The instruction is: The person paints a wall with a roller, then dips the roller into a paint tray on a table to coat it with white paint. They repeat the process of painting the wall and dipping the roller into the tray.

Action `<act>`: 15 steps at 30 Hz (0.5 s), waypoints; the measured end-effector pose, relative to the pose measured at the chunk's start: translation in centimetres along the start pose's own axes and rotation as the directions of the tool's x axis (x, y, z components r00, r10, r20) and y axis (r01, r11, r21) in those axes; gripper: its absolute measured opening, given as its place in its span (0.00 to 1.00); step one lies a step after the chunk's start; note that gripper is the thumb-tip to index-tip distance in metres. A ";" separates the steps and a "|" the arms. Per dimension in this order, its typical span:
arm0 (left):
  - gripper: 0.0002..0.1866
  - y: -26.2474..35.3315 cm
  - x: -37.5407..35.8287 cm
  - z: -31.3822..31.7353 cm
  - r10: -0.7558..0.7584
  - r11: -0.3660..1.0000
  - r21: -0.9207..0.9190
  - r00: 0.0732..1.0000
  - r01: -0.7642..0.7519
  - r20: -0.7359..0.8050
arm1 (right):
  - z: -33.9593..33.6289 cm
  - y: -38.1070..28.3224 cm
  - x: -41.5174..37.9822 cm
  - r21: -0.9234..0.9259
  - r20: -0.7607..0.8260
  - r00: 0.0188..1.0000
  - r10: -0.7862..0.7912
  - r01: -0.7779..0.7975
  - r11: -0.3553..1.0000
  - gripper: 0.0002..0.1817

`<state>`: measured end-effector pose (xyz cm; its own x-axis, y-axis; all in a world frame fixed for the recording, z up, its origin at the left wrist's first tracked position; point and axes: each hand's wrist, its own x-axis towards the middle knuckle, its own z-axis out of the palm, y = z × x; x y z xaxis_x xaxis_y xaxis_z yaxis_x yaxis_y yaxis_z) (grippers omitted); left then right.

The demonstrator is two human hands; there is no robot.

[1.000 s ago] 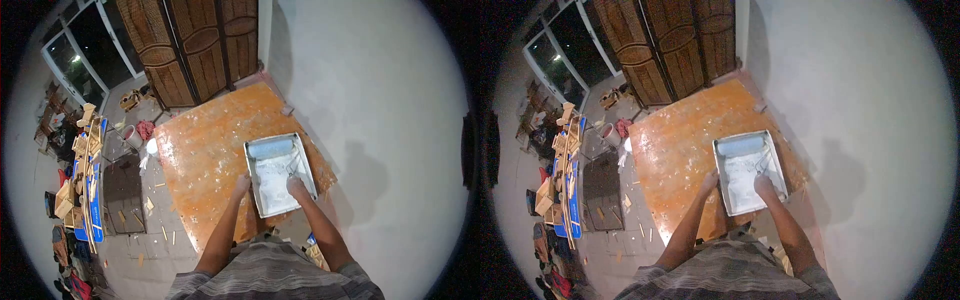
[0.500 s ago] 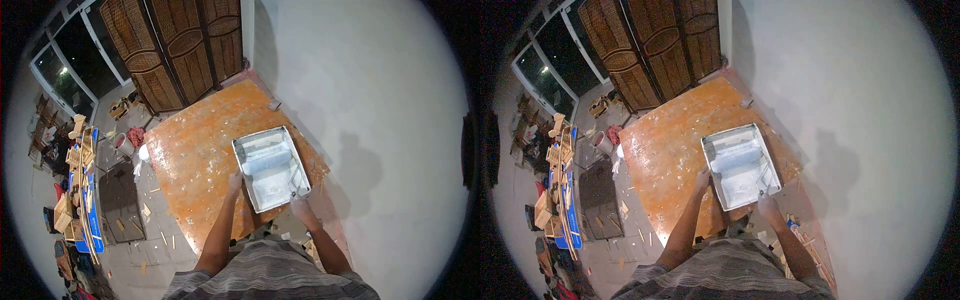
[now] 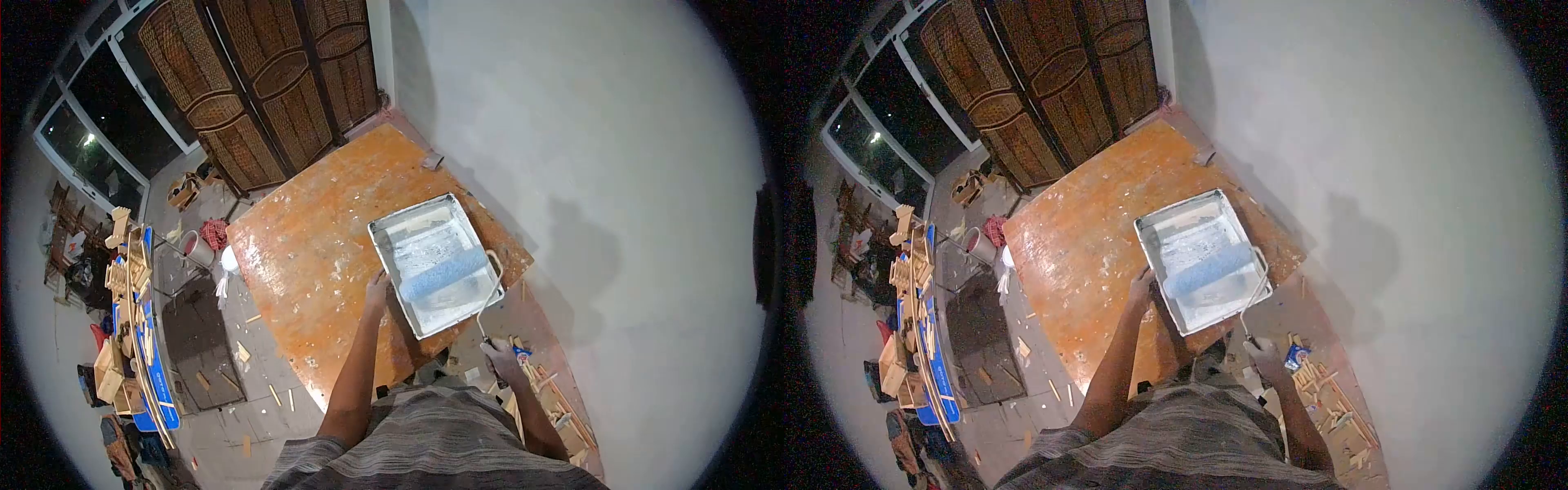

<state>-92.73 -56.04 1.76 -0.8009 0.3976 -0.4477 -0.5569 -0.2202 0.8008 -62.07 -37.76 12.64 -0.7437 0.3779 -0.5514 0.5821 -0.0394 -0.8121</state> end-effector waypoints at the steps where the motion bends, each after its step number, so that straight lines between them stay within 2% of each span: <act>1: 0.19 0.0 0.0 0.0 -0.004 1.000 -0.013 1.000 0.004 0.002 | 0.3 -2.2 -0.6 -0.019 -0.035 0.997 -0.069 0.068 0.997 0.12; 5: 0.19 0.4 -0.3 0.6 0.003 0.999 -0.039 0.999 -0.004 -0.037 | 0.7 -8.4 -1.0 -0.018 -0.060 0.929 -0.365 0.364 0.931 0.08; 8: 0.18 0.1 -0.1 0.4 0.019 1.000 -0.019 1.000 -0.019 -0.023 | 1.0 -13.7 -2.2 0.177 0.154 0.961 -0.230 0.202 0.963 0.08; 10: 0.18 0.4 -0.6 0.6 0.012 1.000 0.006 1.000 -0.012 -0.023 | 1.8 -14.3 -1.2 -0.119 0.077 0.969 -0.237 0.245 0.962 0.11; 12: 0.19 1.0 -1.2 0.9 0.010 0.998 0.063 1.000 -0.009 -0.021 | 3.0 -15.8 -0.7 -0.425 0.048 0.974 -0.221 0.220 0.878 0.13; 14: 0.19 1.6 -1.9 1.2 0.007 0.988 0.155 1.000 -0.004 -0.019 | 4.0 -12.2 2.7 -0.655 0.036 0.898 -0.438 0.353 0.669 0.12; 15: 0.19 1.1 -1.4 1.1 0.056 0.984 0.172 0.998 -0.056 0.005 | 4.4 -11.0 4.0 -0.753 0.054 0.840 -0.539 0.389 0.531 0.12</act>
<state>-92.02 -55.88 3.71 -0.8299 0.3891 -0.3999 -0.4649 -0.0859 0.8812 -72.86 -39.93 18.53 -0.9567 0.2887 -0.0358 0.2669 0.8223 -0.5026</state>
